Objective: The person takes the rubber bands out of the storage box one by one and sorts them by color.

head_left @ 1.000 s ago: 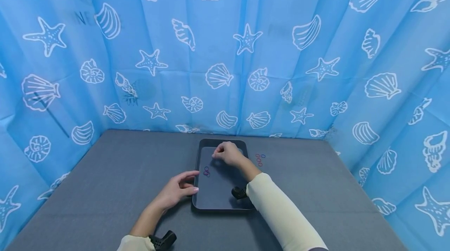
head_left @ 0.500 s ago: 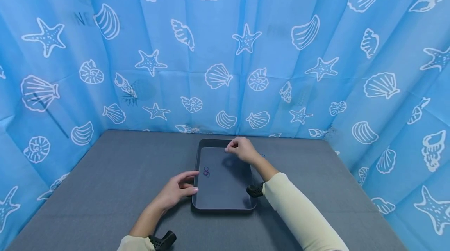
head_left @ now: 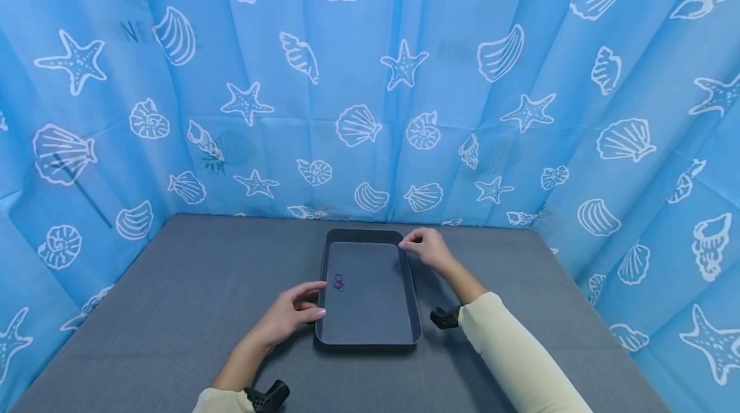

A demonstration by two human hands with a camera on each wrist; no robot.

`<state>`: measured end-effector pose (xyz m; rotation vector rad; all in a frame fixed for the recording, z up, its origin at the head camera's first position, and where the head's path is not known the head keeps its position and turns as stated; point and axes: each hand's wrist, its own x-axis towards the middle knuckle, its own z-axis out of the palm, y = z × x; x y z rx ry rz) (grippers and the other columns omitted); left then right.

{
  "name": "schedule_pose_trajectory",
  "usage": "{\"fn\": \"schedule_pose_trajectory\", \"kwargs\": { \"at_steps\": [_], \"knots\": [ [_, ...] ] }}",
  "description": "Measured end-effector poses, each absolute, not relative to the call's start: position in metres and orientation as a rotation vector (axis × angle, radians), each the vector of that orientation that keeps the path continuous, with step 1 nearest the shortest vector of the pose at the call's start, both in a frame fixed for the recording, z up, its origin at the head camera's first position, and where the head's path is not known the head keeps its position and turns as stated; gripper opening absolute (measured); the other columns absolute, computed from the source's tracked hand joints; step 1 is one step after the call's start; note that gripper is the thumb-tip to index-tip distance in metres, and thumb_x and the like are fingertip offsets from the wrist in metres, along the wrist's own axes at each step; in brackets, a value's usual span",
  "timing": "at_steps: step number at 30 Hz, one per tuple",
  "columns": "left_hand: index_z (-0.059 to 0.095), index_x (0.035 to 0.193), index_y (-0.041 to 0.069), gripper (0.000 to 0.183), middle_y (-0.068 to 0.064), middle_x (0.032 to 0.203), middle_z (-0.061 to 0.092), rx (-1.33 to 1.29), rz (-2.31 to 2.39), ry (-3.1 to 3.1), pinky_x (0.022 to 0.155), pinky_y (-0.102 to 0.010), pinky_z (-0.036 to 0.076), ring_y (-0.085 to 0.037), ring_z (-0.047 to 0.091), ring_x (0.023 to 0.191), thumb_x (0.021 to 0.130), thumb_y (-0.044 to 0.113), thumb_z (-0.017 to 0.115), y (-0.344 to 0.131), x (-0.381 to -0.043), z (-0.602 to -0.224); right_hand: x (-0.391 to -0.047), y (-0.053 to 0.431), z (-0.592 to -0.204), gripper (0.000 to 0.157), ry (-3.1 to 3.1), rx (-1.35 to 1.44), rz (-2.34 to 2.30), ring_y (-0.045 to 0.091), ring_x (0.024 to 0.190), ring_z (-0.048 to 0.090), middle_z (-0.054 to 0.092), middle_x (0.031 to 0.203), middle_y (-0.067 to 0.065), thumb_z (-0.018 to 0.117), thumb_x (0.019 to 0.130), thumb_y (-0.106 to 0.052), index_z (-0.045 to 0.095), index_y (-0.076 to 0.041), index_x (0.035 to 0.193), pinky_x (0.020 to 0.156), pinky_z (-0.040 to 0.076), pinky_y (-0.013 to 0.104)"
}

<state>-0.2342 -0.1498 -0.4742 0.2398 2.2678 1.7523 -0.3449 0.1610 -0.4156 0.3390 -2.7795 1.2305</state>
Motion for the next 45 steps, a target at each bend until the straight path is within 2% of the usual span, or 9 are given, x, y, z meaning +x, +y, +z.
{"fn": "schedule_pose_trajectory", "kwargs": {
  "at_steps": [6, 11, 18, 28, 45],
  "knots": [
    [0.045, 0.124, 0.026, 0.052, -0.012, 0.128, 0.038, 0.237, 1.749, 2.268, 0.079, -0.041, 0.044, -0.020, 0.052, 0.095, 0.076, 0.027, 0.065, -0.148, -0.233, -0.472, -0.339, 0.182, -0.427, 0.014, -2.770, 0.267, 1.254, 0.021, 0.060, 0.050, 0.058, 0.072, 0.005, 0.062, 0.079, -0.020, 0.062, -0.007, 0.076, 0.049, 0.042, 0.030],
    [0.046, 0.124, 0.026, 0.052, -0.012, 0.128, 0.038, 0.236, 1.749, 2.271, 0.079, -0.041, 0.044, -0.021, 0.052, 0.095, 0.076, 0.027, 0.065, -0.148, -0.233, -0.471, -0.337, 0.196, -0.437, 0.014, -2.757, 0.244, 1.311, 0.026, 0.063, 0.057, 0.061, 0.073, 0.011, 0.062, 0.080, -0.017, 0.062, -0.003, 0.075, 0.053, 0.046, 0.033],
    [0.045, 0.125, 0.024, 0.053, -0.012, 0.128, 0.038, 0.249, 1.759, 2.256, 0.079, -0.041, 0.044, -0.021, 0.052, 0.094, 0.076, 0.027, 0.065, -0.149, -0.233, -0.471, -0.339, 0.211, -0.450, 0.014, -2.766, 0.214, 1.138, 0.016, 0.059, 0.048, 0.060, 0.070, 0.001, 0.063, 0.079, -0.019, 0.064, -0.007, 0.072, 0.051, 0.039, 0.029],
    [0.045, 0.125, 0.024, 0.053, -0.012, 0.126, 0.040, 0.231, 1.741, 2.280, 0.077, -0.039, 0.045, -0.020, 0.052, 0.094, 0.075, 0.027, 0.066, -0.150, -0.232, -0.471, -0.339, 0.218, -0.459, 0.015, -2.833, 0.061, 1.033, 0.015, 0.056, 0.045, 0.058, 0.067, 0.001, 0.064, 0.077, -0.018, 0.063, -0.006, 0.068, 0.048, 0.035, 0.028],
    [0.045, 0.125, 0.022, 0.053, -0.012, 0.126, 0.040, 0.247, 1.751, 2.277, 0.077, -0.040, 0.045, -0.020, 0.052, 0.093, 0.076, 0.028, 0.065, -0.149, -0.233, -0.472, -0.347, 0.219, -0.459, 0.016, -2.930, -0.026, 0.854, 0.015, 0.055, 0.047, 0.057, 0.066, 0.000, 0.064, 0.078, -0.019, 0.061, -0.008, 0.066, 0.048, 0.037, 0.028]
  ]
}}
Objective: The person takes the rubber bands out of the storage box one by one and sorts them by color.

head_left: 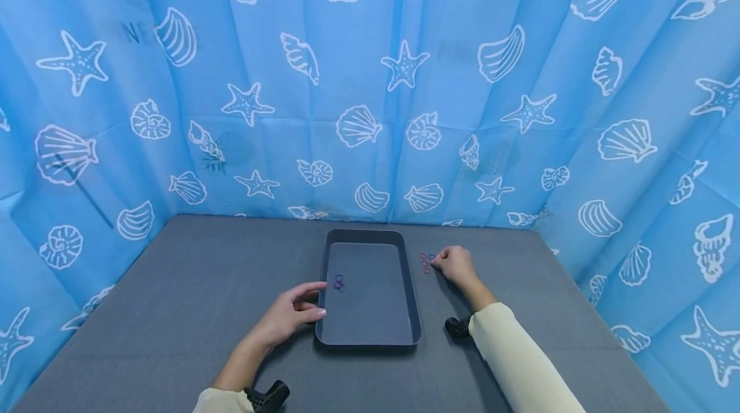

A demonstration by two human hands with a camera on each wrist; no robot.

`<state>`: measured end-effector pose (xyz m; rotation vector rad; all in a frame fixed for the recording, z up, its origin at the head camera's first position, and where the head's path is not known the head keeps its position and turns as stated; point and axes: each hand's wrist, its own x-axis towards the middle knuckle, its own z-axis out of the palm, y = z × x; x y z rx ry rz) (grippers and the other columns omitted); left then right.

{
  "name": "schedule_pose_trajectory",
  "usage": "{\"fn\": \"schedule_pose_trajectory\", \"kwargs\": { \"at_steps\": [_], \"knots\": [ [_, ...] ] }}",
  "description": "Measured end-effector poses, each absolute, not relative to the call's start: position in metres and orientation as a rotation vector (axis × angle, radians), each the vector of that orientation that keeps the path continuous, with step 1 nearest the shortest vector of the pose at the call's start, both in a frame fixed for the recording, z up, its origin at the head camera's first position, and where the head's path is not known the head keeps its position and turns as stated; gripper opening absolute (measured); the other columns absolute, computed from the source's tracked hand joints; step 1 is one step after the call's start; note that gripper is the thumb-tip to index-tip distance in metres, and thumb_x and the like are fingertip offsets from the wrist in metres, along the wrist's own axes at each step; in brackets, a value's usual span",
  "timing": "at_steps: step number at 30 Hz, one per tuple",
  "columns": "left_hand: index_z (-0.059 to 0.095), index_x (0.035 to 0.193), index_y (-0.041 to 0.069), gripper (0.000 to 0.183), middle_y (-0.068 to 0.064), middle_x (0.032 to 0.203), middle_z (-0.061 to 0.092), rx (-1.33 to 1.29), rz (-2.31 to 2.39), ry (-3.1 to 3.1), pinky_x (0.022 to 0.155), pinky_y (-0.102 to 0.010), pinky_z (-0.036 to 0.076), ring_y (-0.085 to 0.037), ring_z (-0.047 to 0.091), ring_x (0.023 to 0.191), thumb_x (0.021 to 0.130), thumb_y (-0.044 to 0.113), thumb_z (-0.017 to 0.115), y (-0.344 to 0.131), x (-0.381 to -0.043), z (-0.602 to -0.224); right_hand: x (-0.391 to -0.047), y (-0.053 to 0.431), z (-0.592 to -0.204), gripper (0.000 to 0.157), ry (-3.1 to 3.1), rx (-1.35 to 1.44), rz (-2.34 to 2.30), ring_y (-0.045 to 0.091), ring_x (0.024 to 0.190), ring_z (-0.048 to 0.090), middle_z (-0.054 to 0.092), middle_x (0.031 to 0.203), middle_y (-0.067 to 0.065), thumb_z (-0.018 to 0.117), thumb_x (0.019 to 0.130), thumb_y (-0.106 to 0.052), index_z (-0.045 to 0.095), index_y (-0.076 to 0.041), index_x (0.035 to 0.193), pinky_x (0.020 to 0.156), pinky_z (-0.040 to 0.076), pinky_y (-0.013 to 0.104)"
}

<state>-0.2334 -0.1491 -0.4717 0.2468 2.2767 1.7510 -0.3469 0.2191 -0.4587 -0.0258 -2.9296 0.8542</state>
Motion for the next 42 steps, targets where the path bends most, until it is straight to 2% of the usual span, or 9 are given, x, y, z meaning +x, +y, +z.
{"fn": "schedule_pose_trajectory", "kwargs": {
  "at_steps": [14, 24, 31, 35, 38, 42],
  "knots": [
    [0.045, 0.125, 0.024, 0.052, -0.012, 0.127, 0.039, 0.266, 1.745, 2.283, 0.078, -0.041, 0.044, -0.020, 0.052, 0.093, 0.077, 0.028, 0.065, -0.149, -0.235, -0.471, -0.349, 0.224, -0.460, 0.017, -2.863, -0.091, 0.915, 0.016, 0.057, 0.049, 0.059, 0.067, 0.002, 0.064, 0.077, -0.019, 0.062, -0.007, 0.066, 0.049, 0.037, 0.028],
    [0.045, 0.125, 0.023, 0.053, -0.013, 0.127, 0.039, 0.248, 1.759, 2.271, 0.078, -0.041, 0.044, -0.020, 0.052, 0.093, 0.076, 0.028, 0.065, -0.150, -0.235, -0.470, -0.354, 0.226, -0.455, 0.017, -2.835, -0.104, 1.072, 0.017, 0.060, 0.049, 0.060, 0.071, 0.003, 0.063, 0.078, -0.023, 0.064, -0.006, 0.074, 0.049, 0.038, 0.028],
    [0.045, 0.125, 0.025, 0.053, -0.012, 0.127, 0.039, 0.225, 1.745, 2.265, 0.078, -0.040, 0.044, -0.020, 0.052, 0.093, 0.076, 0.028, 0.065, -0.149, -0.234, -0.469, -0.359, 0.214, -0.440, 0.017, -2.821, -0.055, 1.078, 0.017, 0.064, 0.050, 0.059, 0.074, 0.003, 0.062, 0.079, -0.024, 0.063, -0.007, 0.079, 0.054, 0.040, 0.029],
    [0.045, 0.125, 0.025, 0.052, -0.012, 0.127, 0.039, 0.226, 1.746, 2.262, 0.078, -0.041, 0.044, -0.020, 0.052, 0.093, 0.076, 0.028, 0.065, -0.150, -0.234, -0.469, -0.363, 0.201, -0.426, 0.019, -2.848, -0.001, 1.082, 0.018, 0.063, 0.049, 0.060, 0.080, 0.009, 0.060, 0.081, -0.024, 0.063, -0.006, 0.081, 0.054, 0.040, 0.030],
    [0.046, 0.124, 0.026, 0.052, -0.012, 0.127, 0.039, 0.225, 1.747, 2.260, 0.078, -0.041, 0.044, -0.020, 0.052, 0.093, 0.076, 0.028, 0.065, -0.150, -0.233, -0.469, -0.365, 0.190, -0.415, 0.021, -2.875, 0.013, 1.138, 0.021, 0.066, 0.053, 0.060, 0.085, 0.012, 0.058, 0.082, -0.026, 0.063, -0.006, 0.084, 0.053, 0.041, 0.031],
    [0.046, 0.123, 0.027, 0.051, -0.013, 0.127, 0.039, 0.222, 1.741, 2.266, 0.078, -0.041, 0.044, -0.020, 0.053, 0.093, 0.076, 0.029, 0.065, -0.149, -0.232, -0.469, -0.367, 0.173, -0.402, 0.022, -2.880, 0.004, 1.249, 0.028, 0.074, 0.056, 0.059, 0.083, 0.010, 0.058, 0.082, -0.027, 0.062, -0.005, 0.086, 0.053, 0.043, 0.030]
  ]
}}
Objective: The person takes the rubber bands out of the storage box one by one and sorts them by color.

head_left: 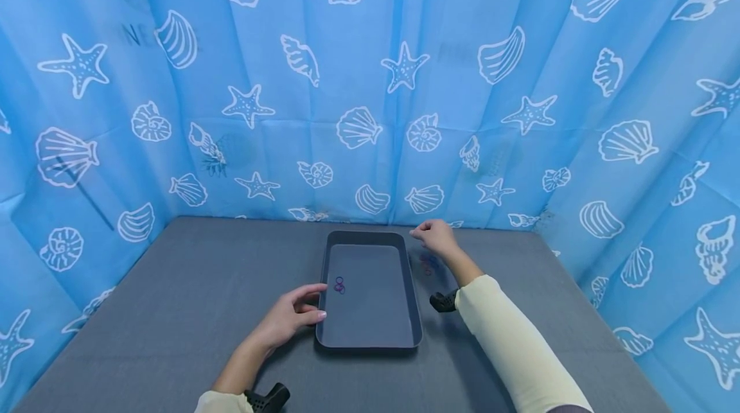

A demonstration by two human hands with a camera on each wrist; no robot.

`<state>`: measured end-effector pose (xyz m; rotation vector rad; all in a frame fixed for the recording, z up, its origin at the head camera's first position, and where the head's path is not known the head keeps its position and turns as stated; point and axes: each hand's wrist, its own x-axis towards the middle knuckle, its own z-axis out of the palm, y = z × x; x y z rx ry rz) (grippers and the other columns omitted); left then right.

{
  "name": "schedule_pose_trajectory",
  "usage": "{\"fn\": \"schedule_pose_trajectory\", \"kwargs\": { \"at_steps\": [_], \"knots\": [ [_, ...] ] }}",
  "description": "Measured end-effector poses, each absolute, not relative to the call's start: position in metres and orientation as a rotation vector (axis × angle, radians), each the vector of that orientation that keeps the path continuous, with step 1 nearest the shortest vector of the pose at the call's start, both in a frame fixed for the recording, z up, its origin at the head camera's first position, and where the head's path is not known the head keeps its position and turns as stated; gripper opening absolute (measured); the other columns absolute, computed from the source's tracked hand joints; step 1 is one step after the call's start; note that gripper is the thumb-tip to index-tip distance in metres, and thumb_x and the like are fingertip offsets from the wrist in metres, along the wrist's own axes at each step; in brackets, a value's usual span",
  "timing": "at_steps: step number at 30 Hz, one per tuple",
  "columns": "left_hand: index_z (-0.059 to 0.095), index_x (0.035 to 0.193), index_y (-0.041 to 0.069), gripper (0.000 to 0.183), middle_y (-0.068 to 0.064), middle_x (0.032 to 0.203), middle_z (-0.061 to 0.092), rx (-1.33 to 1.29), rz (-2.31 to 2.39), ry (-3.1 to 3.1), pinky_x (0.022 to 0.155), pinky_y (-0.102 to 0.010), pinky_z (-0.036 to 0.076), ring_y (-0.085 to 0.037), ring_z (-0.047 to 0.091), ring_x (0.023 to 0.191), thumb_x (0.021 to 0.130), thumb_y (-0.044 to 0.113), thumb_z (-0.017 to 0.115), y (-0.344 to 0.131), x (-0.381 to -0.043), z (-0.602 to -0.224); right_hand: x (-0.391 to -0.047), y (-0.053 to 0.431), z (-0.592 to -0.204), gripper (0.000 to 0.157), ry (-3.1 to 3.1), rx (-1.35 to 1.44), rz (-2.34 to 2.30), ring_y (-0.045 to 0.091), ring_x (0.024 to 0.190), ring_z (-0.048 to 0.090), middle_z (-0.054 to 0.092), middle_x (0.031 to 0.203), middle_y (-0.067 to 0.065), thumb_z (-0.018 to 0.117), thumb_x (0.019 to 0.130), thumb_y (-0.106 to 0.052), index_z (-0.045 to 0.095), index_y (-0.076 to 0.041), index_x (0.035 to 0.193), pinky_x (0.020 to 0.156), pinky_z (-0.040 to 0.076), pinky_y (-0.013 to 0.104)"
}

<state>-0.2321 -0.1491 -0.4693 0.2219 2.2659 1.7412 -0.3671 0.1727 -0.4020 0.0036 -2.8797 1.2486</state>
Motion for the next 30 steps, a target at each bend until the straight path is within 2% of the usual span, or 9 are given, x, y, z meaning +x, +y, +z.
{"fn": "schedule_pose_trajectory", "kwargs": {
  "at_steps": [8, 13, 17, 24, 30],
  "knots": [
    [0.045, 0.124, 0.026, 0.052, -0.013, 0.127, 0.039, 0.225, 1.744, 2.266, 0.078, -0.041, 0.044, -0.019, 0.053, 0.093, 0.076, 0.029, 0.064, -0.150, -0.232, -0.472, -0.367, 0.138, -0.390, 0.021, -2.871, 0.099, 1.224, 0.021, 0.062, 0.054, 0.059, 0.079, 0.006, 0.059, 0.082, -0.025, 0.063, -0.004, 0.086, 0.048, 0.041, 0.028],
    [0.045, 0.125, 0.026, 0.052, -0.013, 0.128, 0.038, 0.230, 1.741, 2.261, 0.078, -0.041, 0.044, -0.019, 0.053, 0.093, 0.076, 0.029, 0.064, -0.149, -0.232, -0.473, -0.365, 0.120, -0.388, 0.018, -2.882, 0.137, 1.221, 0.024, 0.067, 0.057, 0.058, 0.074, 0.004, 0.060, 0.081, -0.024, 0.062, -0.006, 0.080, 0.049, 0.043, 0.028],
    [0.044, 0.125, 0.025, 0.053, -0.013, 0.128, 0.039, 0.230, 1.744, 2.257, 0.079, -0.041, 0.044, -0.020, 0.053, 0.093, 0.076, 0.029, 0.064, -0.150, -0.232, -0.471, -0.365, 0.108, -0.388, 0.018, -2.897, 0.199, 1.219, 0.022, 0.065, 0.057, 0.059, 0.075, 0.005, 0.060, 0.081, -0.024, 0.063, -0.006, 0.079, 0.049, 0.043, 0.028],
    [0.046, 0.124, 0.024, 0.052, -0.013, 0.126, 0.040, 0.227, 1.751, 2.258, 0.078, -0.041, 0.044, -0.020, 0.053, 0.092, 0.076, 0.029, 0.065, -0.149, -0.233, -0.471, -0.363, 0.094, -0.397, 0.015, -2.938, 0.371, 1.116, 0.016, 0.058, 0.049, 0.059, 0.071, 0.004, 0.060, 0.081, -0.025, 0.063, -0.011, 0.077, 0.048, 0.039, 0.028],
    [0.046, 0.124, 0.025, 0.052, -0.012, 0.126, 0.040, 0.231, 1.750, 2.267, 0.078, -0.040, 0.044, -0.020, 0.053, 0.092, 0.076, 0.029, 0.065, -0.150, -0.233, -0.472, -0.361, 0.082, -0.406, 0.011, -2.968, 0.508, 1.084, 0.014, 0.064, 0.050, 0.057, 0.073, -0.002, 0.060, 0.081, -0.025, 0.062, -0.015, 0.077, 0.054, 0.041, 0.028]
  ]
}}
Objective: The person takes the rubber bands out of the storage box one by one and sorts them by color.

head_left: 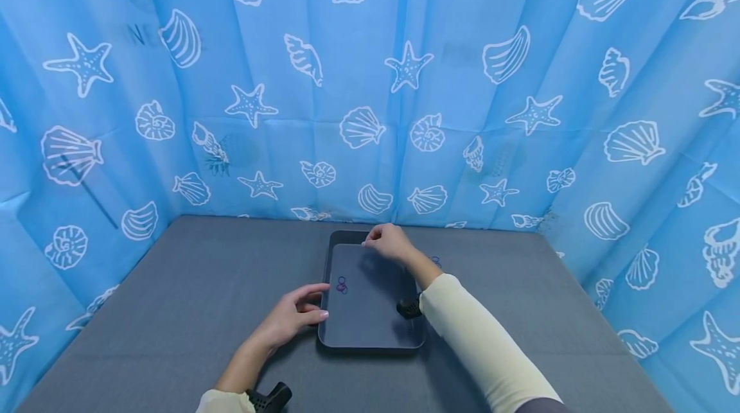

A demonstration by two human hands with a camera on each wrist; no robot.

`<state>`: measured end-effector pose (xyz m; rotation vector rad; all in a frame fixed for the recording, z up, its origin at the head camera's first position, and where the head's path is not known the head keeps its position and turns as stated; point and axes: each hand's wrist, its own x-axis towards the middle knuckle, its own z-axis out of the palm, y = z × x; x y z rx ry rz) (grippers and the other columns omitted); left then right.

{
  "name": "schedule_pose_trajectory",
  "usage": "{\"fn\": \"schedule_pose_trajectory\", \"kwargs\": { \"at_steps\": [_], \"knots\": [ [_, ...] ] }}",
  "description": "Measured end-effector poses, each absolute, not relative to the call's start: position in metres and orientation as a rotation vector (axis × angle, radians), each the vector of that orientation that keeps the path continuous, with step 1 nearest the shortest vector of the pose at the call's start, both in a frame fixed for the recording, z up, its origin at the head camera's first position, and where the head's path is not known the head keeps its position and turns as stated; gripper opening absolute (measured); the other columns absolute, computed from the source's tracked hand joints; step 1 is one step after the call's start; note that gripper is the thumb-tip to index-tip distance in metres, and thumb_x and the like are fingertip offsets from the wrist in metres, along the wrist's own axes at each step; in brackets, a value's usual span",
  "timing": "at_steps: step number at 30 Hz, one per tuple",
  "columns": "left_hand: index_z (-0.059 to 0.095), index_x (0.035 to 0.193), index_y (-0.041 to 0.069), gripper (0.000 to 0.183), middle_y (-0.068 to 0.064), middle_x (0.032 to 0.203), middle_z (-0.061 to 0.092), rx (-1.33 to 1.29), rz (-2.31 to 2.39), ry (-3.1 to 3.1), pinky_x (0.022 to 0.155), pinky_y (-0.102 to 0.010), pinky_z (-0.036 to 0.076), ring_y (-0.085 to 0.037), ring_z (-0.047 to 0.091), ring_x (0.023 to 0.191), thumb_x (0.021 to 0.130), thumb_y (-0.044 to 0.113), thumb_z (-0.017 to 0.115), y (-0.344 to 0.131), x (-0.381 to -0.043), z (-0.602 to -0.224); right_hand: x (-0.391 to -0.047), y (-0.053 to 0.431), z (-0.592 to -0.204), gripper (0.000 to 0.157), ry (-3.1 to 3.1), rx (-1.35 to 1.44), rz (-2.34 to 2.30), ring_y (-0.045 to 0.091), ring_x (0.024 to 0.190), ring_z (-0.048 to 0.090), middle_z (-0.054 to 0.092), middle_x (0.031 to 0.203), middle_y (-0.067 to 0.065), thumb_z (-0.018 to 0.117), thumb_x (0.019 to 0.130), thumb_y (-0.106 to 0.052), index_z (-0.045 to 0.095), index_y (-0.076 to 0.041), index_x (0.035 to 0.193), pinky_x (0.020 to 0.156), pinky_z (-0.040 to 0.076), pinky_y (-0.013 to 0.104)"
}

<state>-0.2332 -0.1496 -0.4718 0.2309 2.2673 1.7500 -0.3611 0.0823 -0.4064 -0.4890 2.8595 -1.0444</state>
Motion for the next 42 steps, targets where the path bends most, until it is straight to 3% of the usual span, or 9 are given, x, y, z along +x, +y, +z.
{"fn": "schedule_pose_trajectory", "kwargs": {
  "at_steps": [13, 19, 27, 35, 42],
  "knots": [
    [0.046, 0.123, 0.027, 0.050, -0.013, 0.127, 0.040, 0.233, 1.752, 2.251, 0.078, -0.040, 0.044, -0.020, 0.053, 0.094, 0.077, 0.028, 0.064, -0.150, -0.234, -0.471, -0.352, 0.065, -0.439, 0.008, 2.594, -0.724, -1.107, 0.013, 0.065, 0.053, 0.057, 0.077, -0.002, 0.060, 0.081, -0.017, 0.062, -0.013, 0.088, 0.056, 0.046, 0.026],
    [0.046, 0.124, 0.026, 0.050, -0.013, 0.126, 0.040, 0.238, 1.767, 2.228, 0.078, -0.040, 0.044, -0.020, 0.053, 0.094, 0.077, 0.028, 0.064, -0.150, -0.234, -0.470, -0.353, 0.060, -0.449, 0.016, 2.521, -0.801, -1.049, 0.011, 0.072, 0.053, 0.058, 0.081, -0.003, 0.061, 0.079, -0.008, 0.064, -0.015, 0.094, 0.062, 0.045, 0.026],
    [0.046, 0.124, 0.025, 0.050, -0.014, 0.126, 0.040, 0.247, 1.766, 2.246, 0.078, -0.039, 0.045, -0.020, 0.054, 0.093, 0.077, 0.027, 0.064, -0.151, -0.233, -0.469, -0.351, 0.055, -0.451, 0.025, 2.531, -0.871, -0.923, 0.011, 0.078, 0.049, 0.055, 0.087, -0.002, 0.060, 0.079, -0.007, 0.063, -0.020, 0.101, 0.066, 0.042, 0.025],
    [0.046, 0.124, 0.024, 0.050, -0.015, 0.126, 0.040, 0.247, 1.761, 2.261, 0.077, -0.039, 0.045, -0.020, 0.053, 0.093, 0.077, 0.027, 0.064, -0.150, -0.233, -0.470, -0.348, 0.051, -0.454, 0.020, 2.619, -0.883, -0.794, 0.009, 0.076, 0.046, 0.051, 0.083, -0.007, 0.063, 0.079, -0.016, 0.065, -0.026, 0.095, 0.065, 0.039, 0.026],
    [0.045, 0.125, 0.025, 0.051, -0.014, 0.127, 0.039, 0.250, 1.755, 2.262, 0.078, -0.039, 0.045, -0.020, 0.053, 0.094, 0.077, 0.027, 0.064, -0.152, -0.234, -0.471, -0.349, 0.050, -0.456, 0.009, 2.643, -0.827, -0.856, 0.009, 0.070, 0.049, 0.055, 0.077, -0.009, 0.063, 0.078, -0.019, 0.065, -0.025, 0.085, 0.061, 0.041, 0.024]
  ]
}}
